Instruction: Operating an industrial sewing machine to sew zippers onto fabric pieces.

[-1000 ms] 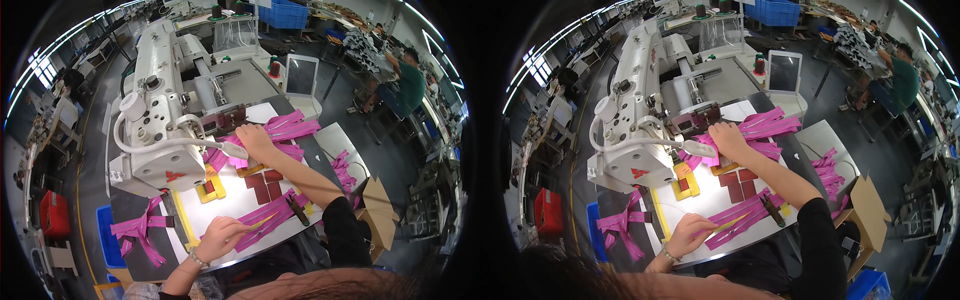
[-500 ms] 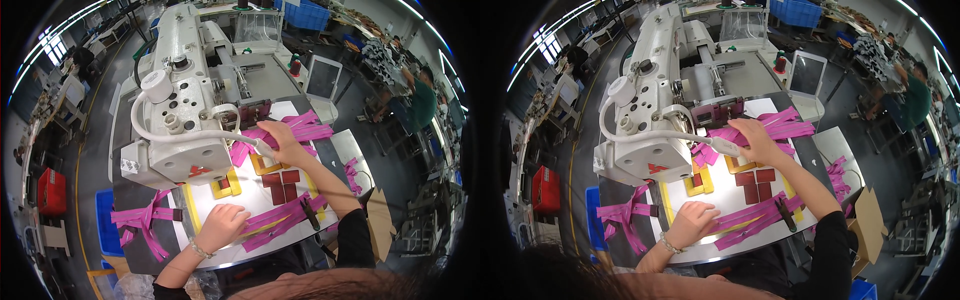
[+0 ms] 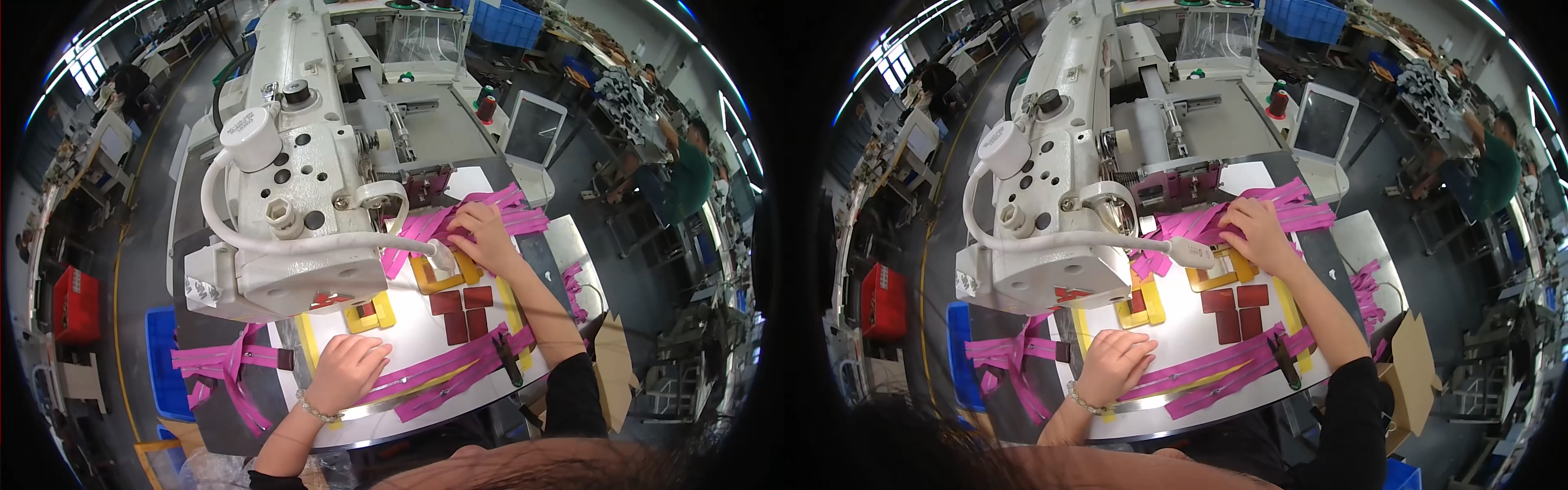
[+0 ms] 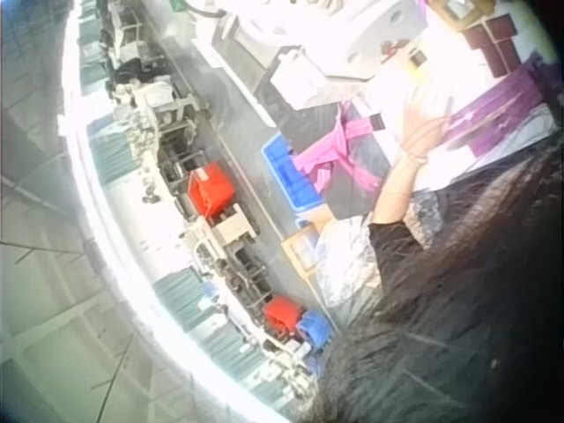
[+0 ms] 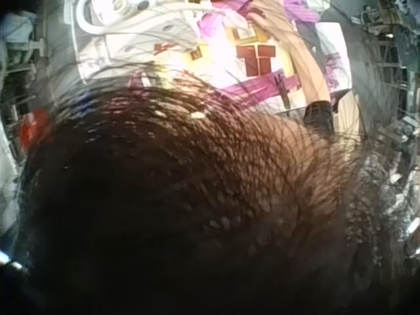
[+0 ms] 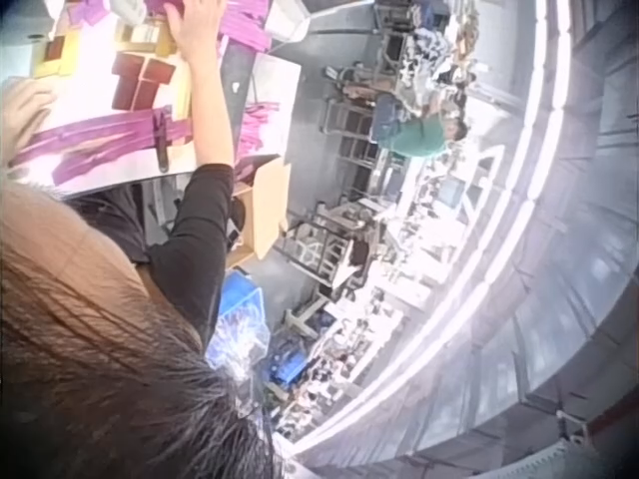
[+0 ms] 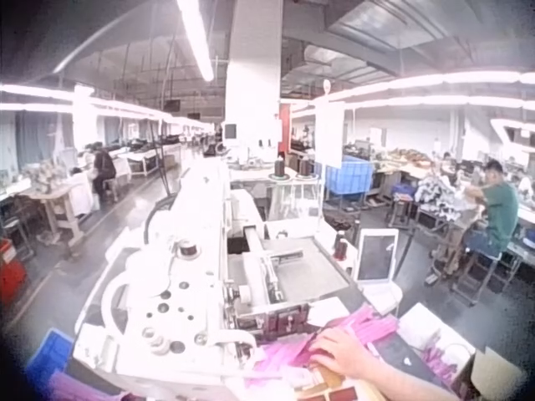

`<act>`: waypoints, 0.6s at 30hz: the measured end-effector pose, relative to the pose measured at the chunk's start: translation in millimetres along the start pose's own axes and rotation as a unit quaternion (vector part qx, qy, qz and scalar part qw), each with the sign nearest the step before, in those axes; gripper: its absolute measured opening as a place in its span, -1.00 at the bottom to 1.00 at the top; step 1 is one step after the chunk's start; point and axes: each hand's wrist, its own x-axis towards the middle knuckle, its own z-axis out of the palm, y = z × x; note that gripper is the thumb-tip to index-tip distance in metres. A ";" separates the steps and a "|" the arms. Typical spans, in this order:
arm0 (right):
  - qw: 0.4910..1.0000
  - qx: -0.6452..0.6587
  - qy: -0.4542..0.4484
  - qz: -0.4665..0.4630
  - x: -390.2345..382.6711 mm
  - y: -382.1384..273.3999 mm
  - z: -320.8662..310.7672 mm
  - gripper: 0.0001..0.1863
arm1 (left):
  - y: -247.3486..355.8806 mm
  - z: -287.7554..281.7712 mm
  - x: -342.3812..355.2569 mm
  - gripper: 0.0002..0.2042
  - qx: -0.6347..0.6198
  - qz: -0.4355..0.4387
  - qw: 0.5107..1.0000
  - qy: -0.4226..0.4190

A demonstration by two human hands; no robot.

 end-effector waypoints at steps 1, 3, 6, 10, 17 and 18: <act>1.000 0.010 0.003 0.007 0.6 -0.5 -2.1 -0.86 | -1.3 -0.6 0.1 -0.81 -0.007 -0.004 1.000 0.001; 1.000 0.020 0.002 0.000 1.6 -0.3 -4.7 -0.90 | -4.2 -0.8 -1.1 -0.81 -0.014 -0.012 1.000 0.003; 0.997 0.078 -0.014 -0.005 3.2 -4.3 -2.9 -0.94 | -9.3 0.5 -4.4 -0.81 -0.014 -0.020 1.000 0.008; 0.997 0.063 -0.019 -0.035 2.8 -9.9 0.5 -0.90 | -15.1 1.7 -7.3 -0.81 0.003 -0.031 0.999 0.020; 0.980 0.196 0.013 0.028 9.2 -18.9 -13.1 -0.93 | -16.8 3.0 -11.4 -0.80 0.028 -0.035 0.999 0.029; 0.942 0.307 -0.075 0.110 7.3 -21.3 -15.6 -0.94 | -17.2 3.5 -11.3 -0.80 0.027 -0.037 0.999 0.029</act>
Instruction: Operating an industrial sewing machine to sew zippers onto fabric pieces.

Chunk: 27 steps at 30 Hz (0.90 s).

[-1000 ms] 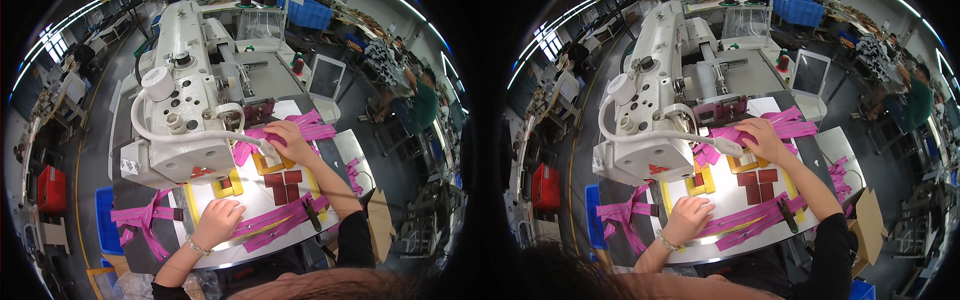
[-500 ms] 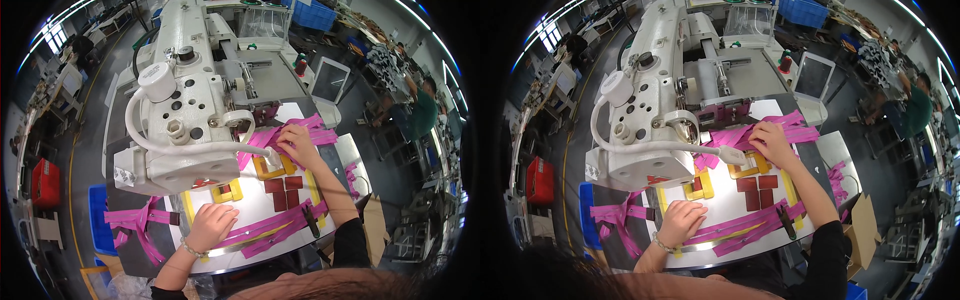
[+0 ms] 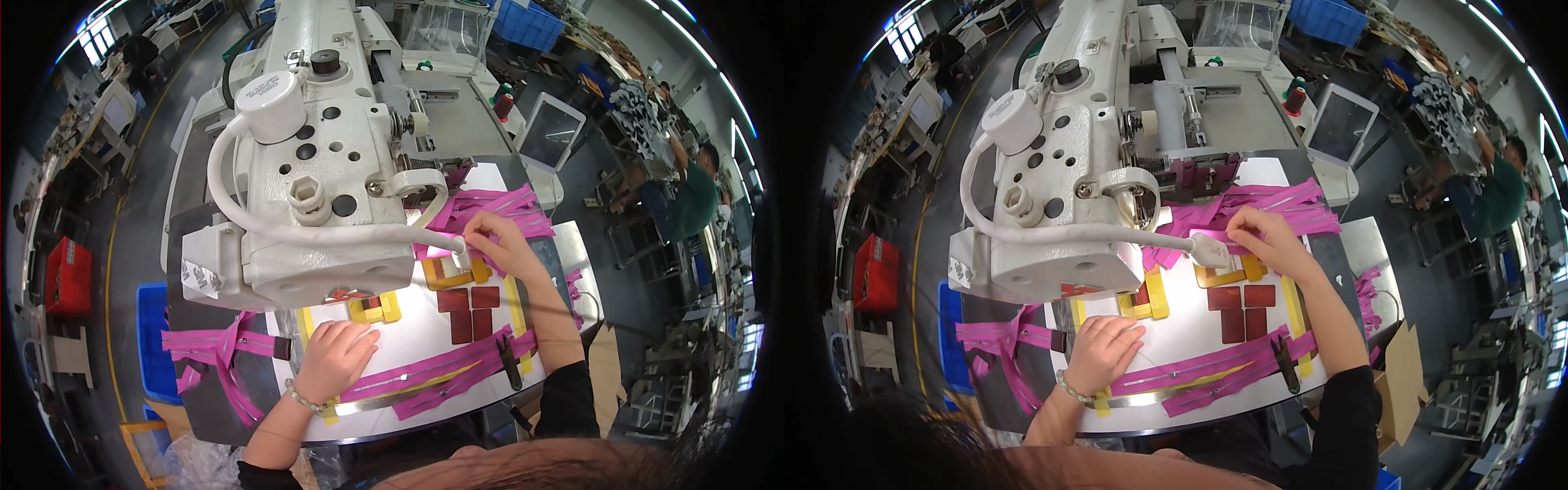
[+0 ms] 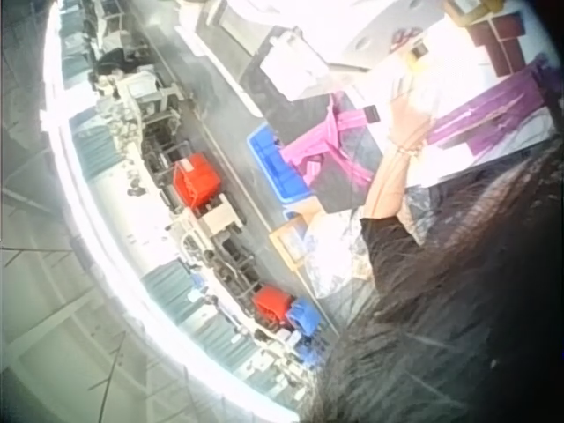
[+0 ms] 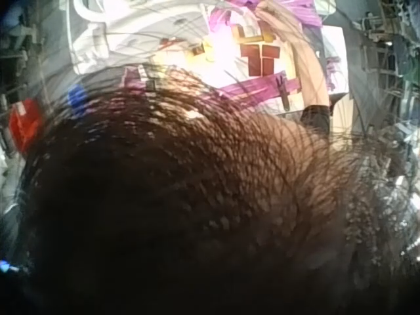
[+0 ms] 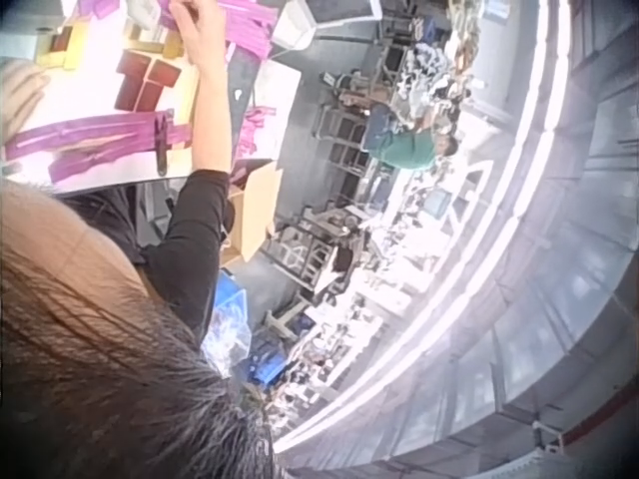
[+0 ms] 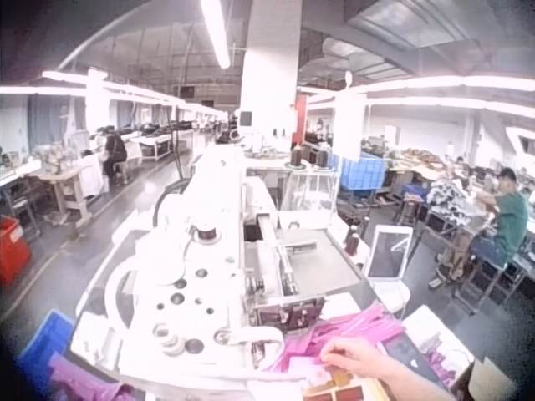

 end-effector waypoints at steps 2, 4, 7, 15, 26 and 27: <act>0.985 0.113 -0.076 0.102 -3.6 -2.2 6.4 -0.94 | -1.2 1.1 0.6 -0.80 0.003 -0.001 1.000 0.003; 0.982 0.013 -0.175 0.066 -3.5 -7.9 26.7 -0.92 | -1.2 1.4 1.1 -0.79 0.001 -0.006 1.000 -0.001; 0.982 0.031 -0.168 0.083 -3.3 -19.4 59.9 -0.89 | -1.5 1.0 -1.5 -0.79 0.001 -0.015 1.000 -0.011; 0.997 -0.002 -0.083 -0.007 2.1 2.8 94.9 -0.86 | 0.8 5.6 0.0 -0.78 -0.008 -0.013 1.000 -0.022; 0.979 0.194 -0.039 0.042 11.8 20.9 102.6 -0.65 | 5.2 5.3 2.1 -0.76 -0.035 0.003 0.999 -0.023; 0.960 0.269 -0.038 0.072 12.3 8.5 102.6 -0.66 | 4.9 5.3 1.0 -0.76 -0.033 0.000 0.999 -0.025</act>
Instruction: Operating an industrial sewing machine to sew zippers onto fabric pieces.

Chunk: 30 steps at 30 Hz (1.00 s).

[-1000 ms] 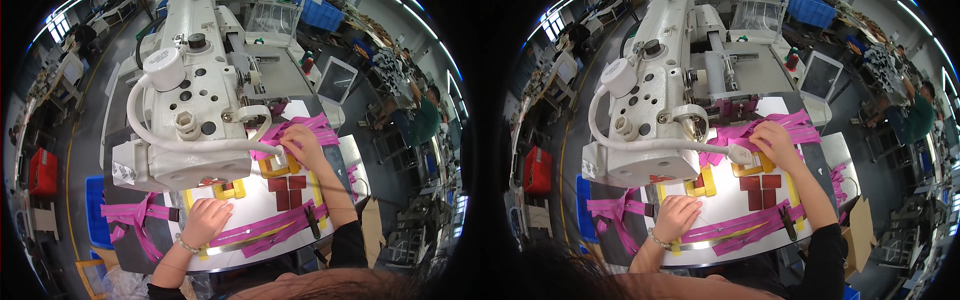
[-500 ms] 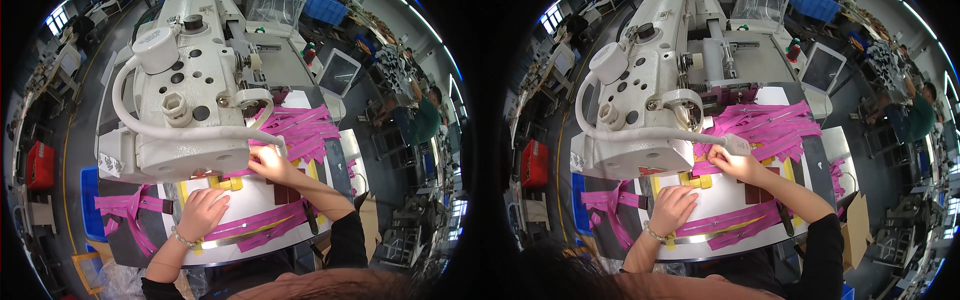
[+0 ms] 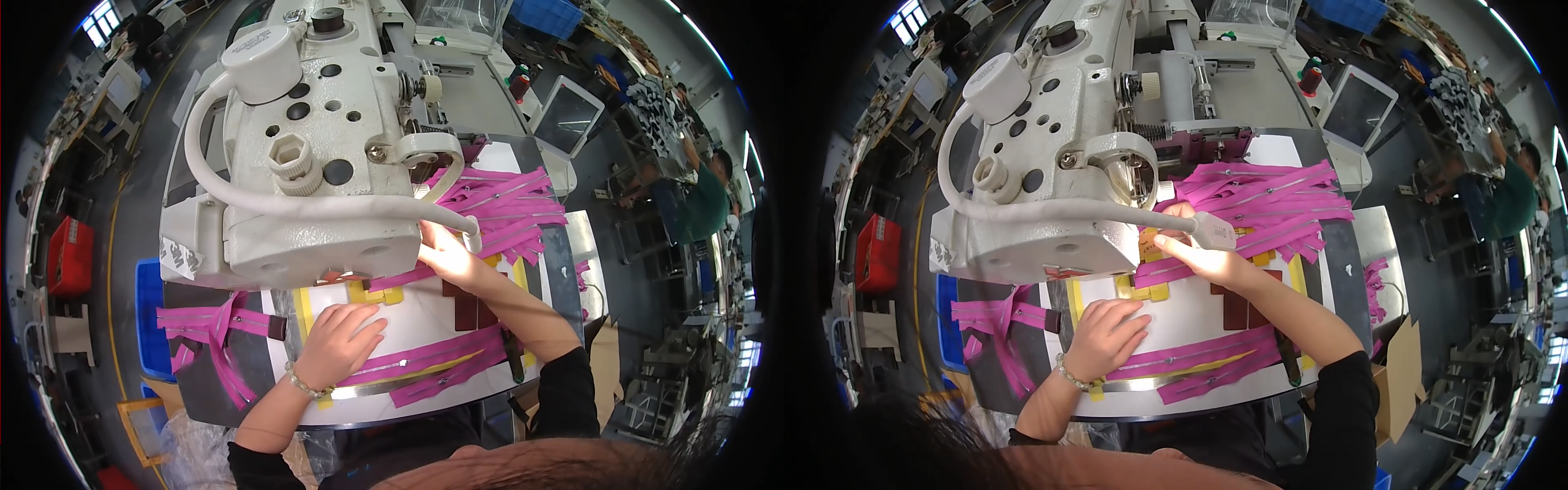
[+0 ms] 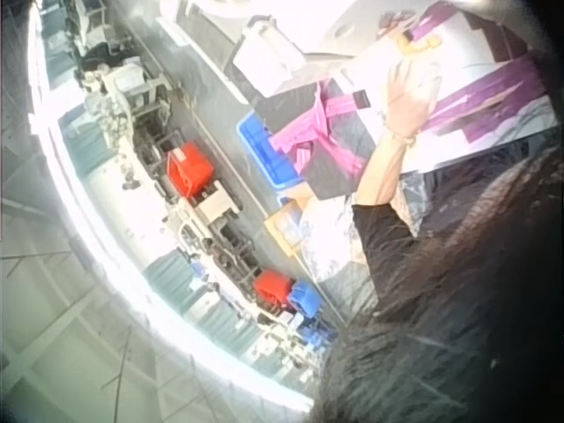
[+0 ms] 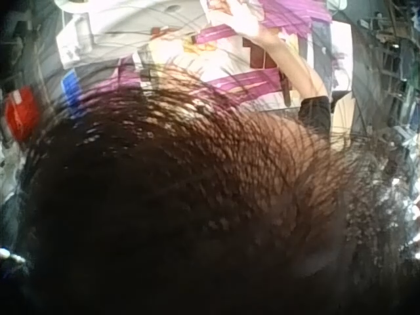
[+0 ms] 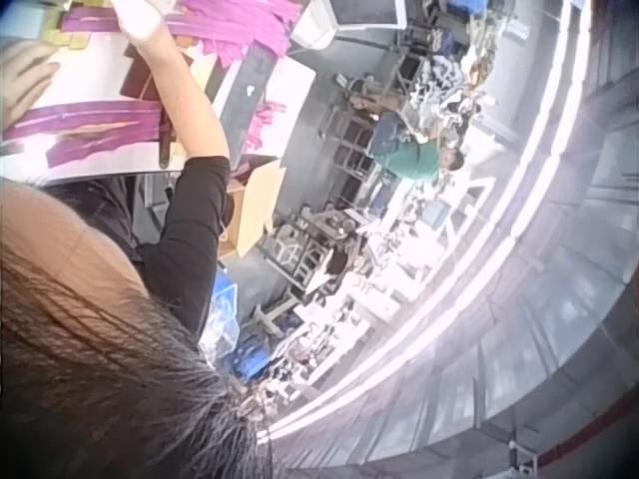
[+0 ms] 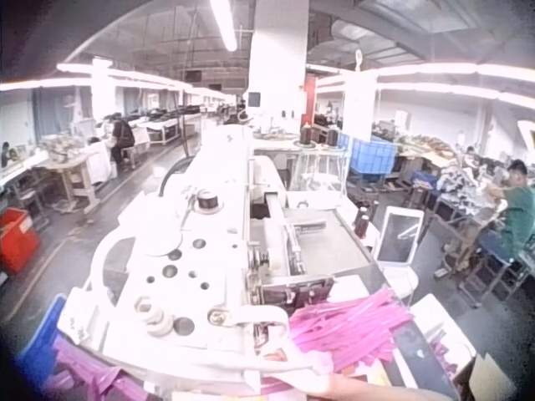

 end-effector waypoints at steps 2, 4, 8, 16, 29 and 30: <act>1.000 -0.004 -0.003 -0.017 2.8 2.3 7.0 -0.67 | -0.5 -0.1 -2.0 -0.76 -0.005 -0.004 1.000 -0.003; 0.999 -0.012 0.000 -0.033 2.5 1.2 5.6 -0.67 | -0.1 0.1 -1.4 -0.76 -0.005 -0.005 1.000 -0.004; 0.994 -0.096 -0.040 -0.019 -0.9 -7.7 -9.7 -0.59 | -0.1 0.5 0.0 -0.77 0.001 -0.008 1.000 -0.001; 0.864 -0.446 -0.156 -0.176 -23.0 -36.8 -16.5 -0.35 | 0.0 4.6 -5.3 -0.76 0.033 -0.005 0.999 -0.020; 0.936 -0.158 -0.302 -0.088 -20.7 -41.4 -51.0 -0.75 | 17.8 26.2 -7.6 -0.65 0.149 -0.043 0.988 -0.027; 0.925 -0.152 -0.341 -0.075 -20.0 -43.5 -53.7 -0.78 | 17.7 24.9 -5.0 -0.65 0.149 -0.042 0.988 -0.026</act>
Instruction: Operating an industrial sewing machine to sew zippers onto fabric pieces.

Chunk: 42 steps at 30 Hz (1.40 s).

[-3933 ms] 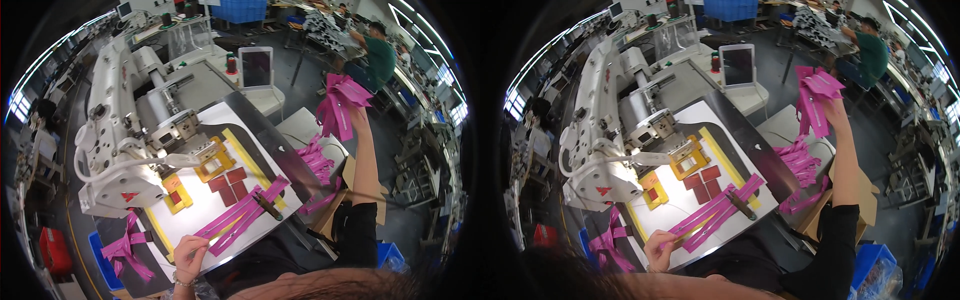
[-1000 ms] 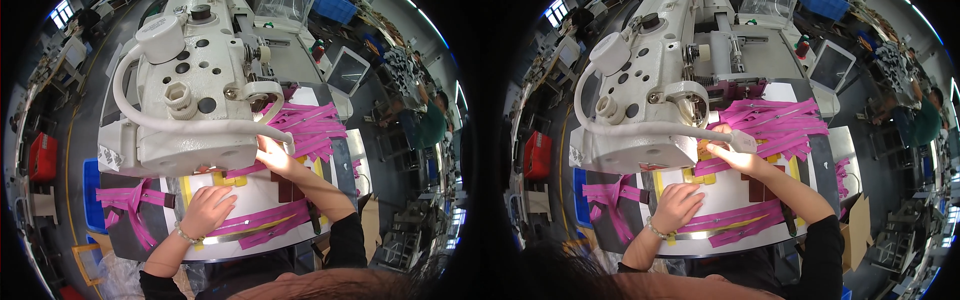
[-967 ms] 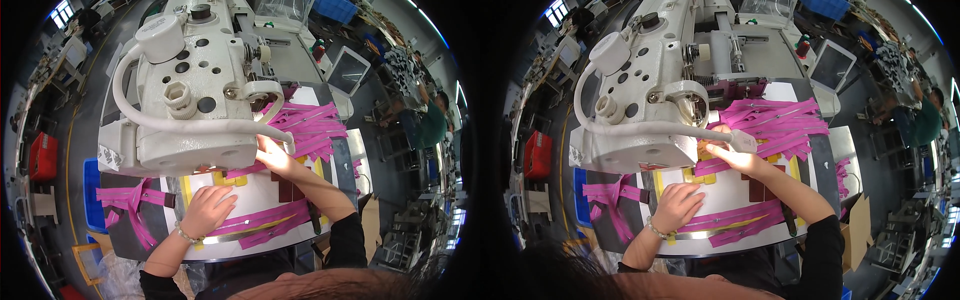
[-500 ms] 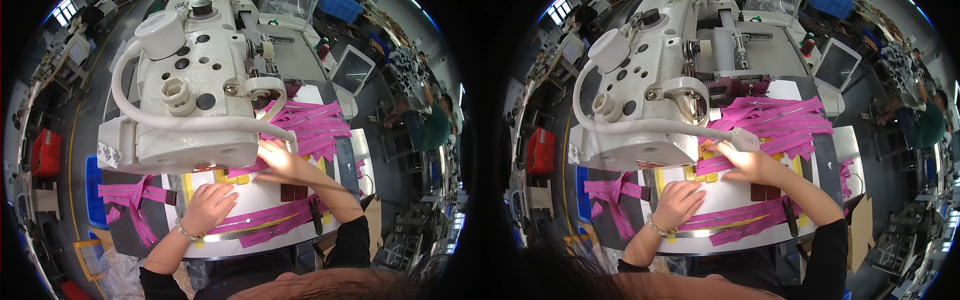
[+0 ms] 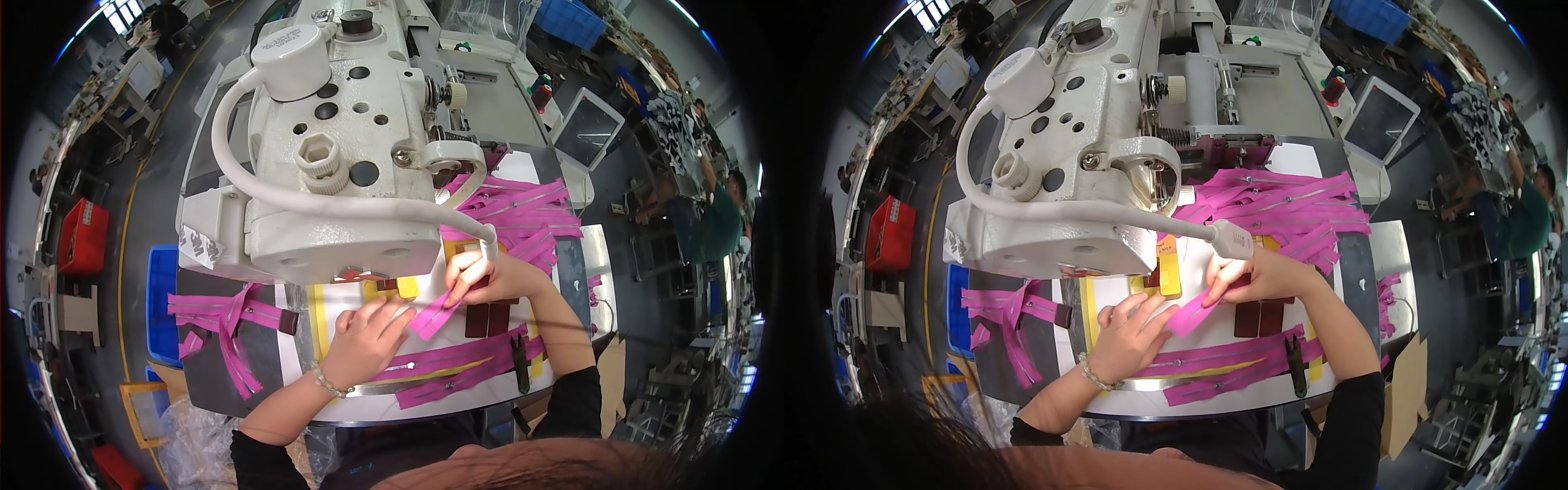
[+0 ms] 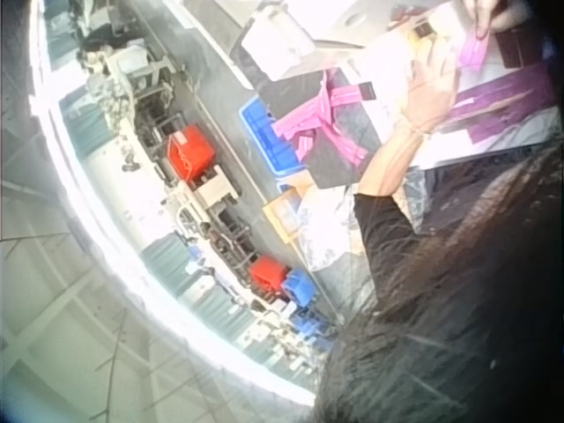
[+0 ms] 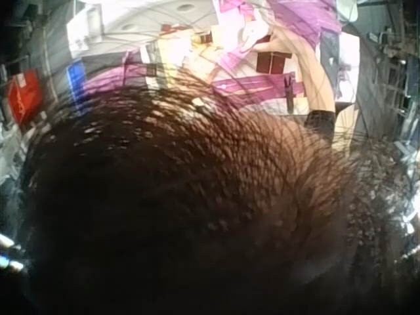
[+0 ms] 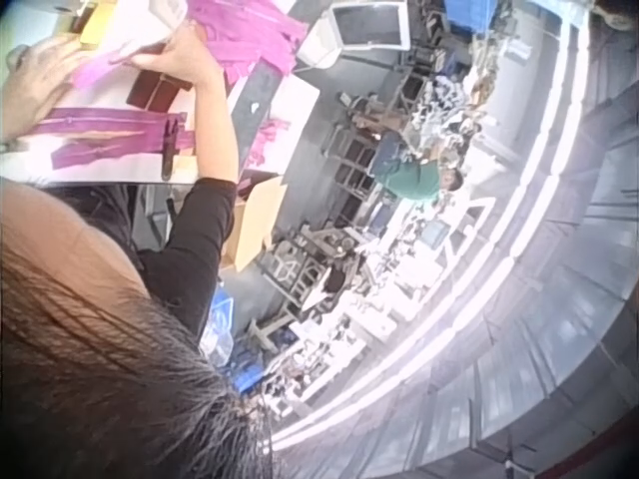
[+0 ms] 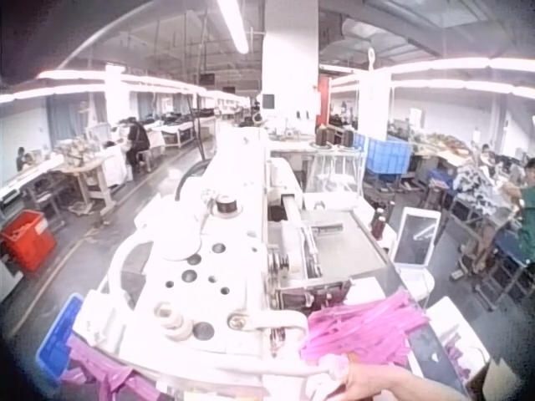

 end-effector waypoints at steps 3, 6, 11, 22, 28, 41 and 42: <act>0.997 -0.019 -0.018 0.073 -2.8 3.9 5.0 -0.80 | -1.4 -5.1 7.9 -0.68 0.006 -0.034 0.999 0.028; 0.992 -0.063 0.076 0.076 3.9 9.2 23.6 -0.80 | -1.2 -6.5 10.6 -0.72 0.000 -0.039 0.999 0.032; 0.950 -0.192 0.242 0.033 17.4 19.1 46.1 -0.79 | -1.8 -1.4 6.7 -0.77 -0.011 -0.017 0.998 0.060; 0.909 -0.322 0.266 0.015 17.5 21.3 54.1 -0.79 | -0.9 -2.7 -0.2 -0.81 0.031 0.058 0.997 0.042; 0.905 -0.327 0.268 -0.054 25.3 20.1 54.0 -0.81 | -2.3 -5.2 5.9 -0.79 -0.021 0.068 0.997 0.037; 0.863 -0.439 0.244 -0.059 18.3 41.1 62.2 -0.78 | -3.2 -5.6 5.5 -0.68 -0.107 0.058 0.992 -0.016; 0.862 -0.441 0.244 -0.058 18.4 38.4 60.6 -0.78 | -3.2 -6.3 6.3 -0.68 -0.108 0.060 0.992 -0.014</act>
